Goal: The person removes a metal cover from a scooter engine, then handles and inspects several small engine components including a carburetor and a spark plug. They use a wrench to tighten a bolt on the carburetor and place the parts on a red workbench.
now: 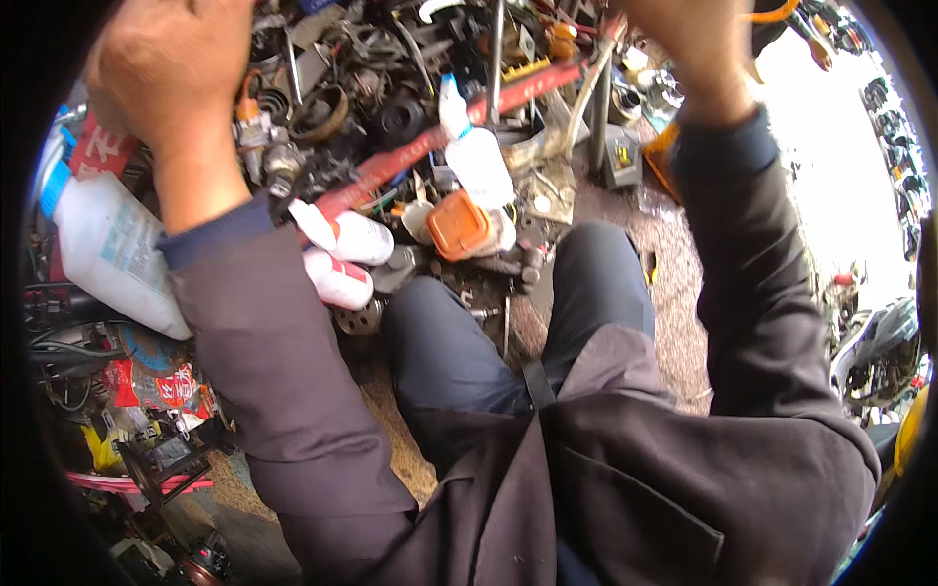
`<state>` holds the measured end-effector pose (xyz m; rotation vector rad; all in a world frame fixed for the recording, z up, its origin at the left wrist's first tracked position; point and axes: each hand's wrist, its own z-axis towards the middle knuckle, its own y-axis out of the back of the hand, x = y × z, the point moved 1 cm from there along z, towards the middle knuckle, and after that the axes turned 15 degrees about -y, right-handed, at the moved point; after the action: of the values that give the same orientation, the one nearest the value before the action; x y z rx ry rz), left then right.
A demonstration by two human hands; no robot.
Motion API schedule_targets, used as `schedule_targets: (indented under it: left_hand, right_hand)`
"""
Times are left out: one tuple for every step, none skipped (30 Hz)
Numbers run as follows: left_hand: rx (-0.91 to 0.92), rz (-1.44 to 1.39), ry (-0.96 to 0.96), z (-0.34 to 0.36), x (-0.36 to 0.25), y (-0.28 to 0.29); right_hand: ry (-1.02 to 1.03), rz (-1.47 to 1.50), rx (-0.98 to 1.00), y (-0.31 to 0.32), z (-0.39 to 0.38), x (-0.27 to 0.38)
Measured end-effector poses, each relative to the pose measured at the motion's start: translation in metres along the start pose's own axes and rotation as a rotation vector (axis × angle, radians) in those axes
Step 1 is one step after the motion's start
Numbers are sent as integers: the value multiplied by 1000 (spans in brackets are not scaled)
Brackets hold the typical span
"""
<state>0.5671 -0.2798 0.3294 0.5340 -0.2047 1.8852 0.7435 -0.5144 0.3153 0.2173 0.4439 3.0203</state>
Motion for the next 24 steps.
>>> schedule_targets:
  left_hand:
    - [-16,83,-77,4,3,0]
    - [18,99,-78,4,4,1]
    - [-19,62,-61,6,4,1]
    - [-46,17,-40,7,3,0]
    - [-48,-28,-2,7,1,0]
    - [-58,-24,1,7,0,0]
    - [-62,-22,7,6,-1,0]
    - [-65,-23,13,4,-1,-1]
    - [-64,-5,-2,2,0,-1]
    - [-62,-2,9,-1,2,-2]
    - [-58,4,20,-3,4,-3]
    - [-53,9,34,-6,6,-4]
    - [-54,31,44,-8,7,-6]
    - [-54,54,52,-8,8,-7]
    - [-82,45,46,-9,9,-7]
    - [-41,112,60,-8,10,-7]
    - [-51,104,27,-6,11,-8]
    - [-64,95,-7,-3,11,-8]
    - [-49,79,-27,-1,12,-8]
    - [-33,63,-46,2,13,-8]
    - [-27,92,-66,1,12,-8]
    - [-45,102,-45,0,12,-8]
    - [-62,112,-24,-2,10,-7]
    - [-58,124,-19,-4,9,-8]
  right_hand:
    - [-217,209,126,-19,-38,15]
    - [-422,408,265,-36,-57,23]
    - [-552,216,469,-49,-63,14]
    - [-560,44,487,-68,-63,3]
    - [-478,-12,467,-86,-58,-10]
    - [-442,-106,462,-107,-53,-24]
    - [-481,-144,473,-132,-50,-35]
    - [-506,-179,465,-156,-47,-48]
    - [-421,-77,397,-179,-41,-63]
    - [-332,24,326,-200,-40,-78]
    - [-552,-212,764,-221,-37,-100]
    - [-114,-188,385,-238,-41,-105]
    - [-39,-192,271,-253,-41,-115]
    - [35,-193,156,-264,-43,-122]
    - [-140,-136,245,-272,-45,-128]
    - [-317,-79,337,-275,-47,-131]
    - [-496,-25,432,-274,-51,-131]
    - [-513,-96,524,-269,-53,-127]
    - [-525,-169,611,-260,-59,-120]
    - [-534,-240,694,-250,-65,-110]
    - [-596,-153,597,-235,-72,-99]
    - [-665,-183,567,-224,-75,-89]
    - [-600,-183,527,-214,-73,-81]
    - [-535,-184,483,-205,-73,-72]
